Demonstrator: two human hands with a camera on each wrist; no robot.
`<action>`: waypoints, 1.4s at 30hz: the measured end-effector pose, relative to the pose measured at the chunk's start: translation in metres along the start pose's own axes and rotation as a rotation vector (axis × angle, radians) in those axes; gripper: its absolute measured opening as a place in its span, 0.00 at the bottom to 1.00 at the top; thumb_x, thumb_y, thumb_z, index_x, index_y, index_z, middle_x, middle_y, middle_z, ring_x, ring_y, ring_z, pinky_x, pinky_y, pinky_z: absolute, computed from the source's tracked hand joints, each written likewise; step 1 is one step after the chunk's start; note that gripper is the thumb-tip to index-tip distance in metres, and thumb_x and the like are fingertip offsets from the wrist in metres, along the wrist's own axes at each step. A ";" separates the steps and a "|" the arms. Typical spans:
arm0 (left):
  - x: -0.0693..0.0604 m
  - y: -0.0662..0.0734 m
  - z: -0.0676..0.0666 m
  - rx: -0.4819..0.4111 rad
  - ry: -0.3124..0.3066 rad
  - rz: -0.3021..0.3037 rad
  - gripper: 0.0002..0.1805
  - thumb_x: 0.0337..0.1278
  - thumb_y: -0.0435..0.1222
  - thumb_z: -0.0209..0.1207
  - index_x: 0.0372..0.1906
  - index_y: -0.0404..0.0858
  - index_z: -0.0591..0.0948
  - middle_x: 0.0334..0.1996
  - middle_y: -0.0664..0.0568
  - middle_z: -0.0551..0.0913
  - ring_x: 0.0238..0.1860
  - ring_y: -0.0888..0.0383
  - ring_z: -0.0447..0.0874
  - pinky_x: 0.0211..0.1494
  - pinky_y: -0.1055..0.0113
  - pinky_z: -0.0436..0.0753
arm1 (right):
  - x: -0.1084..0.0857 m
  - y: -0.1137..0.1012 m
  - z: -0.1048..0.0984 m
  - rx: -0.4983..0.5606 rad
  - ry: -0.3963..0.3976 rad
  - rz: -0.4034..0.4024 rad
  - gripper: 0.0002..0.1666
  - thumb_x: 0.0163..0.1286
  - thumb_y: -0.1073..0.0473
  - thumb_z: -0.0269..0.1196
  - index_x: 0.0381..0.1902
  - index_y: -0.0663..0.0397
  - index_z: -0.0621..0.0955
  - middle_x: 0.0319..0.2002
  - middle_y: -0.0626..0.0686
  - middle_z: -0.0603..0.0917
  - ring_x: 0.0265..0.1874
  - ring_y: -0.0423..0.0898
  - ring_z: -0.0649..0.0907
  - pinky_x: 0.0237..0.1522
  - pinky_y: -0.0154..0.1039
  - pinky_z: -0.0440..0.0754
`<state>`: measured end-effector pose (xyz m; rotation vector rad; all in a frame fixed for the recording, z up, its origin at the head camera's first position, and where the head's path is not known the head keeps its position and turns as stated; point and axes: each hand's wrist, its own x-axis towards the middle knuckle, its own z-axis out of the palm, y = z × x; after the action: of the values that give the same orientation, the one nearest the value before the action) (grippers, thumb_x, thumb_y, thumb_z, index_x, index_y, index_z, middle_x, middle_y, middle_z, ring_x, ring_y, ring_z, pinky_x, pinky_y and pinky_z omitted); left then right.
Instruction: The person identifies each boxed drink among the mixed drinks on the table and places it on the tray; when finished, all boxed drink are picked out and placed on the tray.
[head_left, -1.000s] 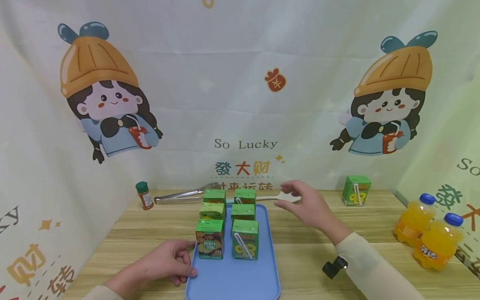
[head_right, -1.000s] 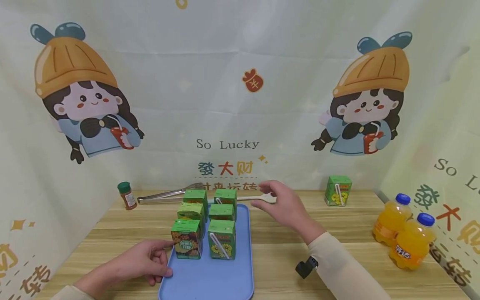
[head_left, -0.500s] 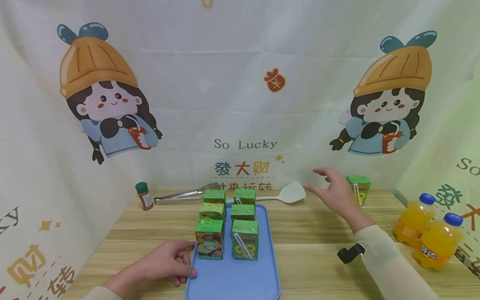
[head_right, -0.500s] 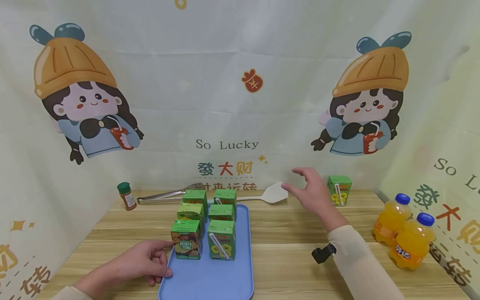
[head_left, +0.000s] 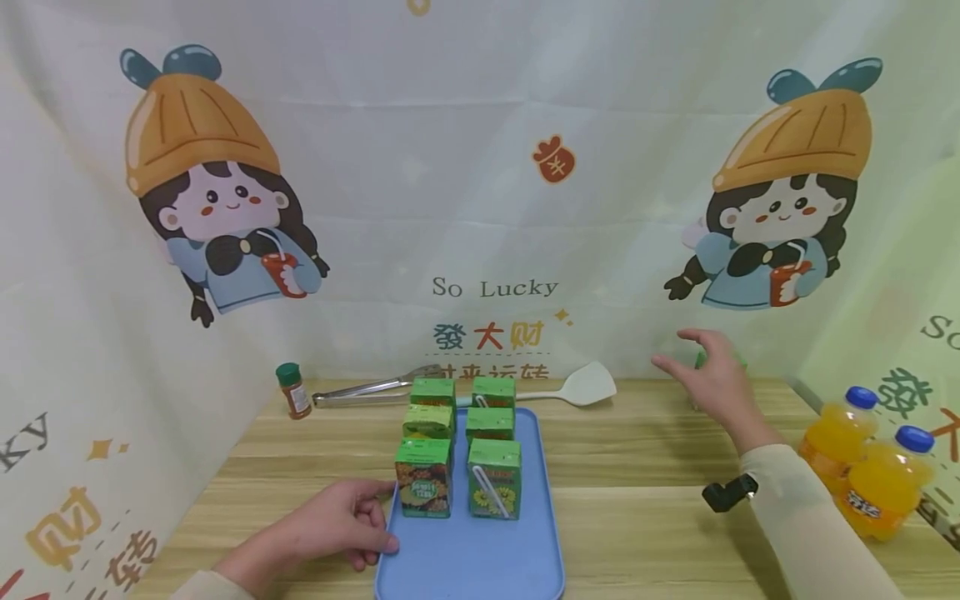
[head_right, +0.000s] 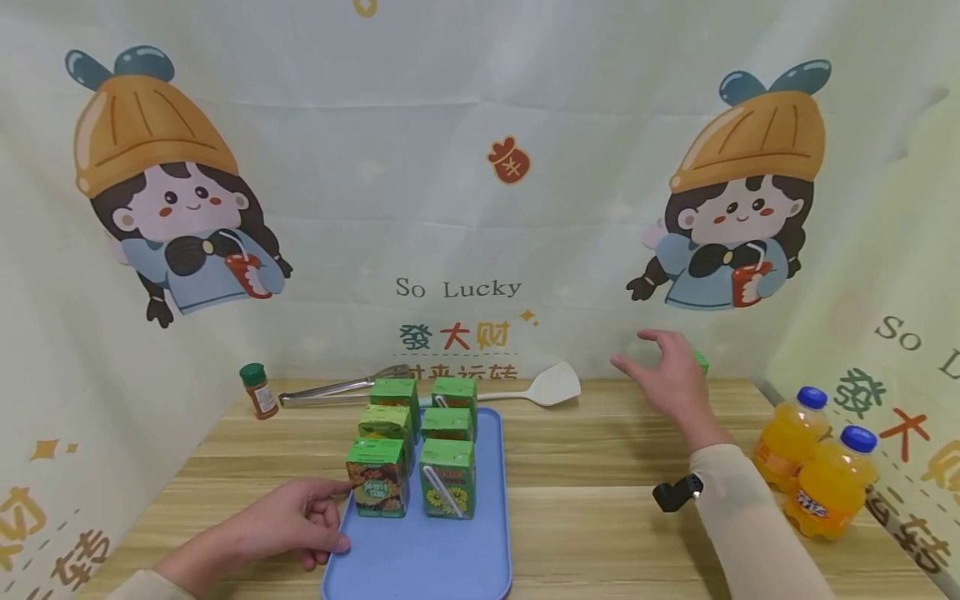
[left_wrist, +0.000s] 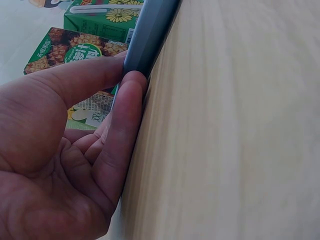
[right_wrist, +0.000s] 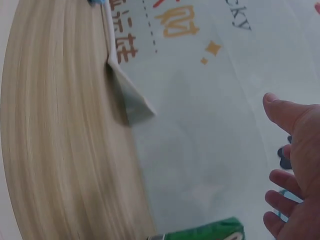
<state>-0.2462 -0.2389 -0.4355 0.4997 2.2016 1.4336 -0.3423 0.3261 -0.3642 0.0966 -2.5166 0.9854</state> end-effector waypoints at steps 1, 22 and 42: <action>0.000 0.000 0.000 -0.001 0.002 -0.001 0.52 0.67 0.34 0.76 0.81 0.12 0.56 0.34 0.44 0.89 0.30 0.52 0.89 0.31 0.61 0.92 | 0.002 0.004 -0.001 -0.007 0.014 0.000 0.49 0.78 0.36 0.72 0.78 0.68 0.73 0.78 0.75 0.69 0.78 0.75 0.67 0.76 0.76 0.67; -0.001 0.001 0.001 0.004 -0.003 0.029 0.53 0.67 0.33 0.76 0.80 0.11 0.56 0.33 0.44 0.89 0.30 0.52 0.90 0.31 0.61 0.92 | 0.015 0.048 -0.012 -0.141 -0.027 0.107 0.58 0.77 0.35 0.72 0.83 0.71 0.64 0.83 0.80 0.55 0.80 0.81 0.56 0.76 0.83 0.59; -0.001 0.000 0.001 -0.005 0.002 0.025 0.52 0.66 0.33 0.77 0.81 0.13 0.57 0.33 0.44 0.89 0.30 0.52 0.89 0.31 0.62 0.91 | 0.022 0.062 -0.007 -0.097 -0.080 0.172 0.55 0.78 0.45 0.72 0.82 0.79 0.61 0.77 0.84 0.57 0.73 0.80 0.65 0.74 0.78 0.69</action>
<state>-0.2443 -0.2384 -0.4354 0.5261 2.2003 1.4529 -0.3733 0.3788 -0.3889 -0.1133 -2.6774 0.9387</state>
